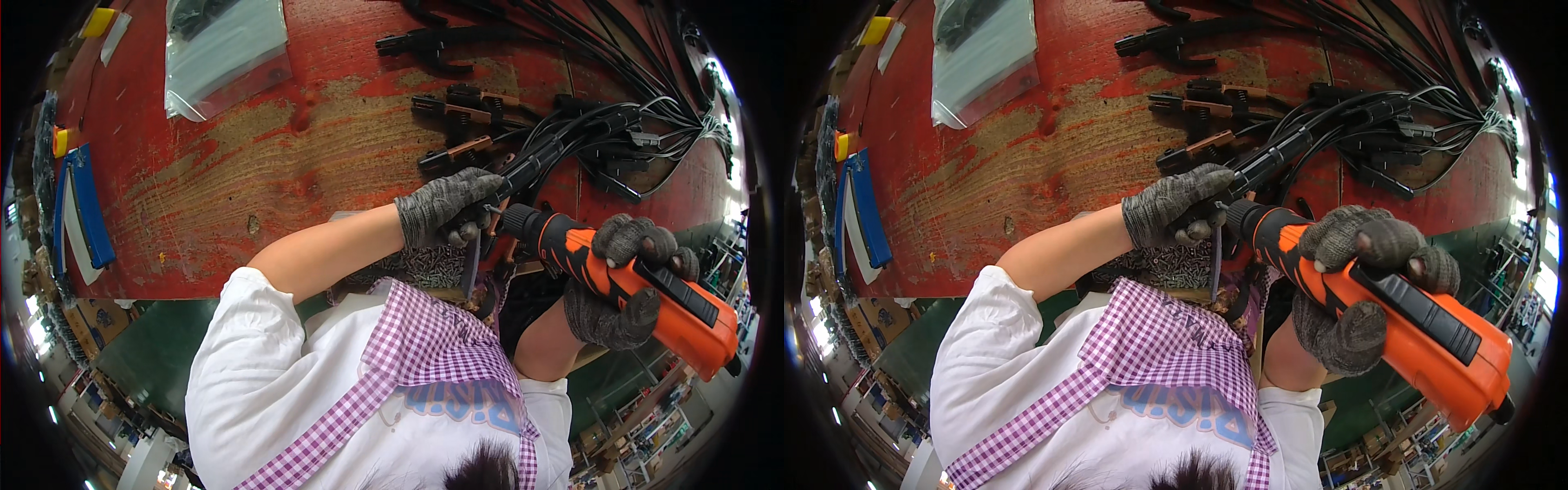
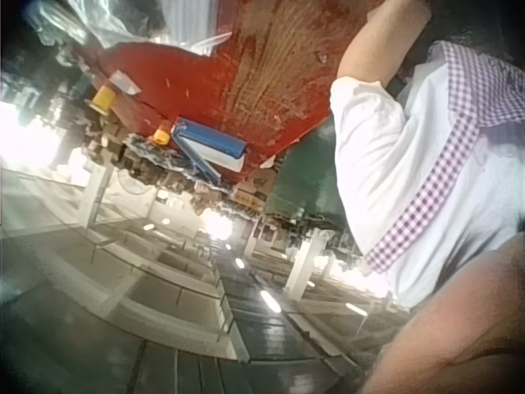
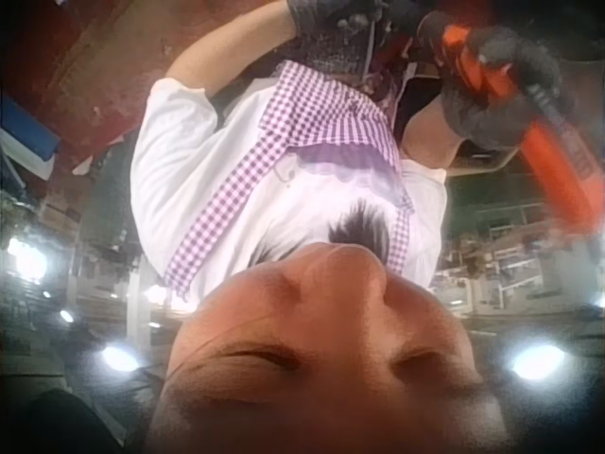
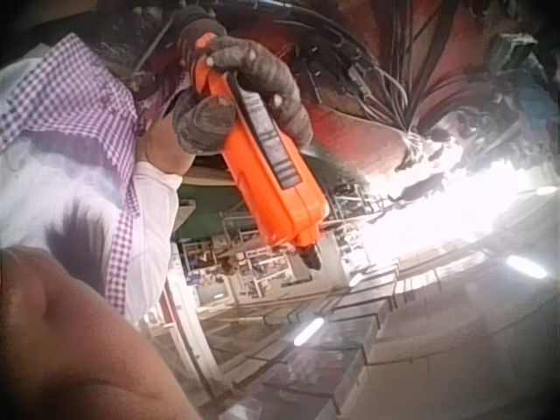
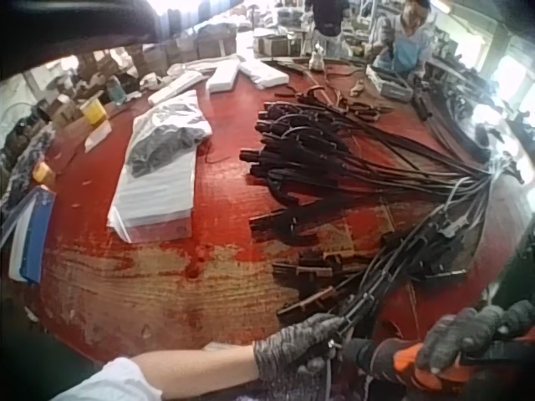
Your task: The person attaches plastic components to a wire harness assembly using an electric screwdriver to drive screws from a parts tray into the components.
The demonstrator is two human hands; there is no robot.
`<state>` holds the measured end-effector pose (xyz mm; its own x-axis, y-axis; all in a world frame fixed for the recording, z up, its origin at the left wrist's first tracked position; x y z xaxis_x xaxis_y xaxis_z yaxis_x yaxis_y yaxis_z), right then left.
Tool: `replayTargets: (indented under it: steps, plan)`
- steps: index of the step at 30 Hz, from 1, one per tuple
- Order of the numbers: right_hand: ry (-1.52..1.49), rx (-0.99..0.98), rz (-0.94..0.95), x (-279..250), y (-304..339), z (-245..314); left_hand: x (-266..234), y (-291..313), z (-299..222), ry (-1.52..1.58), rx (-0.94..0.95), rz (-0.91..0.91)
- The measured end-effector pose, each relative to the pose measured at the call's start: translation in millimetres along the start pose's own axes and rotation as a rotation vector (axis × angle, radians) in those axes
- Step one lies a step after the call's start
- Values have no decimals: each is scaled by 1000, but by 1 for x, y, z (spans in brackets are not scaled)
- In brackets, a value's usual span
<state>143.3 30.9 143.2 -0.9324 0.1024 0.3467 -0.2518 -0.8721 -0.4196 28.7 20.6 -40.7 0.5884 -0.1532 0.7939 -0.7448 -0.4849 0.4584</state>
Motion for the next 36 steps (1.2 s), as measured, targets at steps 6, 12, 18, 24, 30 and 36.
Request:
replayTargets:
  steps: [6,12,18,24,30,36]
  plan:
    - [25,41,197,-7,-1,3,4,0,2,-9,-30,-35]
    - [-573,-46,11,-58,10,-25,0,-4,5,85,-30,-49]
    - [-342,-69,251,-7,5,-16,0,-6,4,81,-43,-39]
    - [-33,-36,238,14,4,3,2,-1,3,22,-32,-73]
    - [-296,3,91,-34,21,47,8,9,-15,-132,28,-50]
    - [-207,58,-173,-116,33,54,17,15,-146,-992,434,-121]
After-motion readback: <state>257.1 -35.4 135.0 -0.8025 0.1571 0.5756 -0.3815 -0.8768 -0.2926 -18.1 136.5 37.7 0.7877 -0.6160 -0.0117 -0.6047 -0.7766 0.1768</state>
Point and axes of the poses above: each hand's wrist, its own y-axis away from the middle knuckle, its own x-axis out of the palm, z = x × y, the point moved 7 cm from there along -y, towards the middle knuckle, and after that the axes turned 6 degrees about x, right-handed, at the moved point
